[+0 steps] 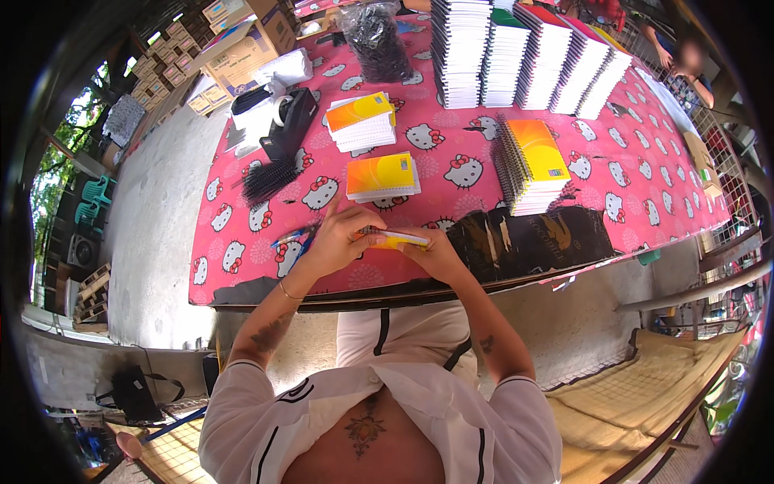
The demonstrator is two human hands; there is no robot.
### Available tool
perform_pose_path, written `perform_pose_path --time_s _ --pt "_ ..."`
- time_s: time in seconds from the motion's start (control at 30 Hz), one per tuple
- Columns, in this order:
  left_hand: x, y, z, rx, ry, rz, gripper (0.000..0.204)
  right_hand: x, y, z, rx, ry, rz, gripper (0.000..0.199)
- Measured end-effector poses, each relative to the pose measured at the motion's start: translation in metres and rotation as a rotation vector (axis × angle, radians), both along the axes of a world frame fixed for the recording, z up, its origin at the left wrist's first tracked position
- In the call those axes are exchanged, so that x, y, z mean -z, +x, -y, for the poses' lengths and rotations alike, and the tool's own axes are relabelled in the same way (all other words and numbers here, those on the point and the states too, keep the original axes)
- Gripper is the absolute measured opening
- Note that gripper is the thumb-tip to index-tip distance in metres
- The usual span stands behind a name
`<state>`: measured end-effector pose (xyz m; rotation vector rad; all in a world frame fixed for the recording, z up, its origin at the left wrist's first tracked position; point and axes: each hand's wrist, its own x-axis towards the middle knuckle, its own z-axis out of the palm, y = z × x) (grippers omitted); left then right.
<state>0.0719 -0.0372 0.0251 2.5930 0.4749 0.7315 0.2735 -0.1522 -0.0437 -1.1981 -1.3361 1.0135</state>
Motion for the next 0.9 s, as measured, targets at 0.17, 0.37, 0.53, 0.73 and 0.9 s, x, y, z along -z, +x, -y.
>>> perform_pose_path --time_s 0.17,0.37,0.53,0.73,0.9 --pt "0.0 0.0 -0.003 0.022 -0.019 -0.058 0.021 0.001 0.0 0.001 -0.015 -0.001 -0.025 0.035" --pt "0.035 0.01 0.055 -0.349 0.473 -0.164 0.07 -0.004 -0.003 0.002 0.01 -0.015 -0.08 0.035" --pt "0.034 0.008 0.059 -0.375 0.419 -0.137 0.085 -0.004 -0.008 -0.002 0.028 0.018 -0.064 0.034" --pt "0.06 -0.004 0.102 -0.347 0.34 -0.09 0.082 0.001 -0.008 -0.001 -0.009 0.008 -0.082 0.035" --pt "0.031 0.015 0.059 -0.338 0.352 -0.22 0.089 -0.003 -0.008 0.0 0.006 -0.087 -0.027 0.034"
